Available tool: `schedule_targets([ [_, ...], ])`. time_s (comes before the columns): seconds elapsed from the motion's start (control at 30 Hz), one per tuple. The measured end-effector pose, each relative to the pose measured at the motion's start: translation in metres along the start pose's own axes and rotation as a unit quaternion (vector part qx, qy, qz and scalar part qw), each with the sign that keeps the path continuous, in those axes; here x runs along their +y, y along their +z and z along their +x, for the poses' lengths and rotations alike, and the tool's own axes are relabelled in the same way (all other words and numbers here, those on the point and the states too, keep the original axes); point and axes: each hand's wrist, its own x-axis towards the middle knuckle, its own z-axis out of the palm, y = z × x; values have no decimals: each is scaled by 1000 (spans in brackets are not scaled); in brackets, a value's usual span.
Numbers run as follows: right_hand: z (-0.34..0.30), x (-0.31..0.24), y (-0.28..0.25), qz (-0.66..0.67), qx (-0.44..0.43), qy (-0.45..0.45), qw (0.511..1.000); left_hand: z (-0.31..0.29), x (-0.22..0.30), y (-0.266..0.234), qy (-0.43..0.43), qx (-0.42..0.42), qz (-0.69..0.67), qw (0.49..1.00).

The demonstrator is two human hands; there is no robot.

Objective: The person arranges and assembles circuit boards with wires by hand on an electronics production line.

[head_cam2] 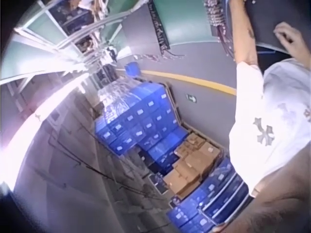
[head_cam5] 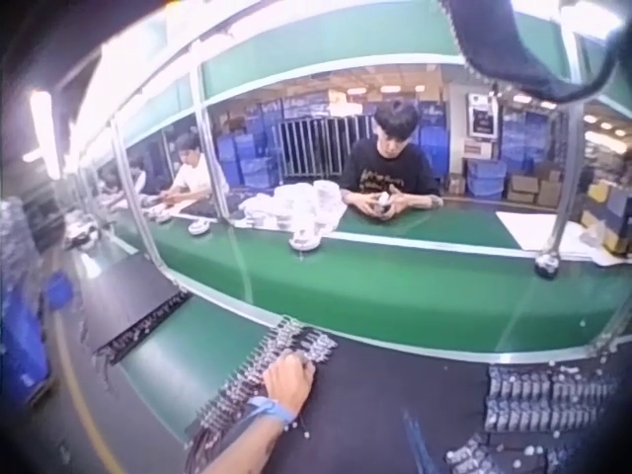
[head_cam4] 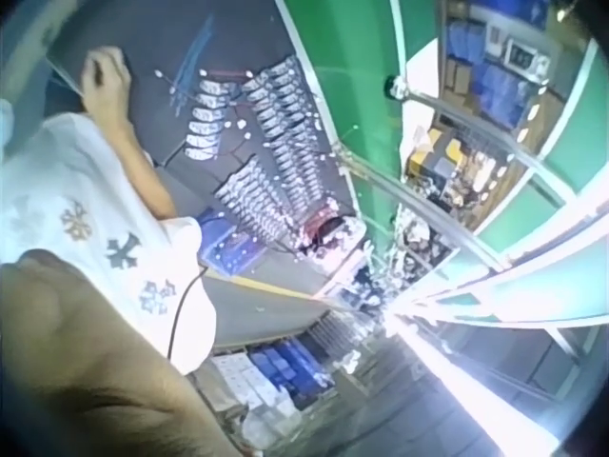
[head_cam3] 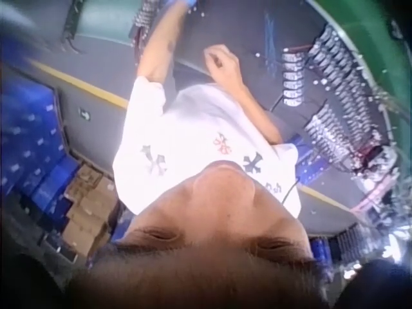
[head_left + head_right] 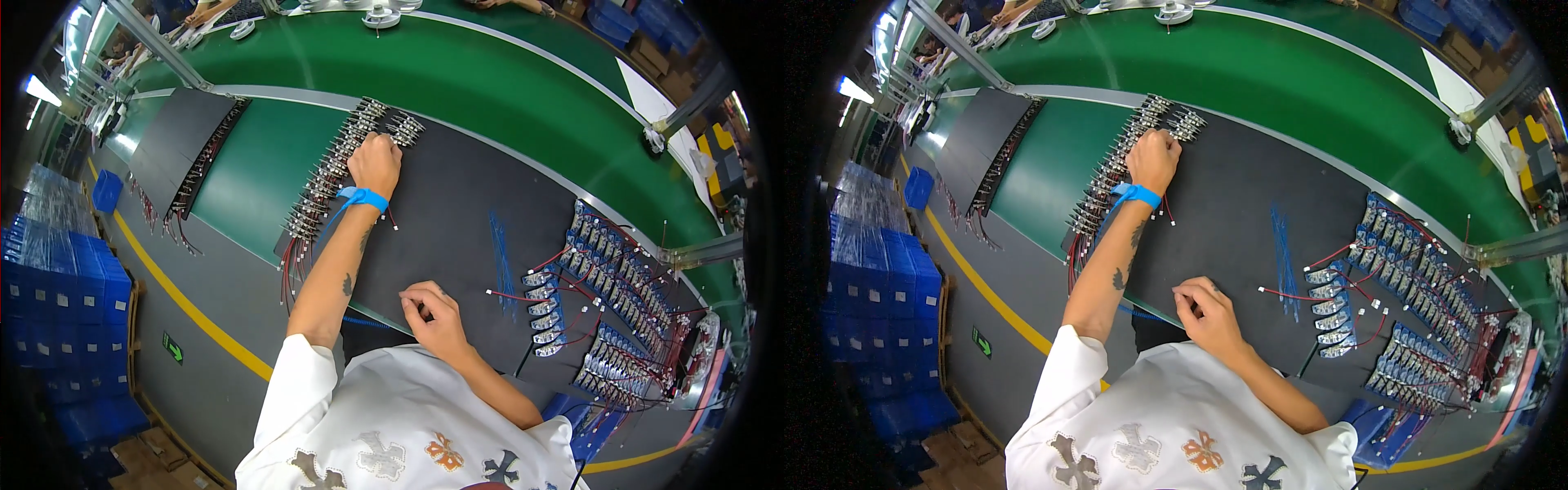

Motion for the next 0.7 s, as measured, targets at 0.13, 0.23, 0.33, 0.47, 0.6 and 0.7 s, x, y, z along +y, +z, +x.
schedule_targets([
  [0.13, -1, -1, 0, 6, -13, 11, 1000, 6, 2, 5, -35, 3, 10, 999],
  [0.23, -1, -1, 1, 7, -18, 16, 1000, 9, 2, 7, -37, 15, 19, 999],
  [0.33, -1, -2, 1, 10, -16, 18, 1000, 13, 1, 8, -44, 7, 29, 999],
  [0.47, 0, -3, -3, 6, -27, 32, 999, 10, -2, 1, -21, 6, 14, 1000],
  [0.6, 1, -2, -1, -1, -17, 24, 1000, 8, 3, -13, -44, -16, 4, 999],
  [0.7, 1, -2, -3, 6, -25, 21, 999, 13, 4, -9, 102, 135, 60, 984],
])
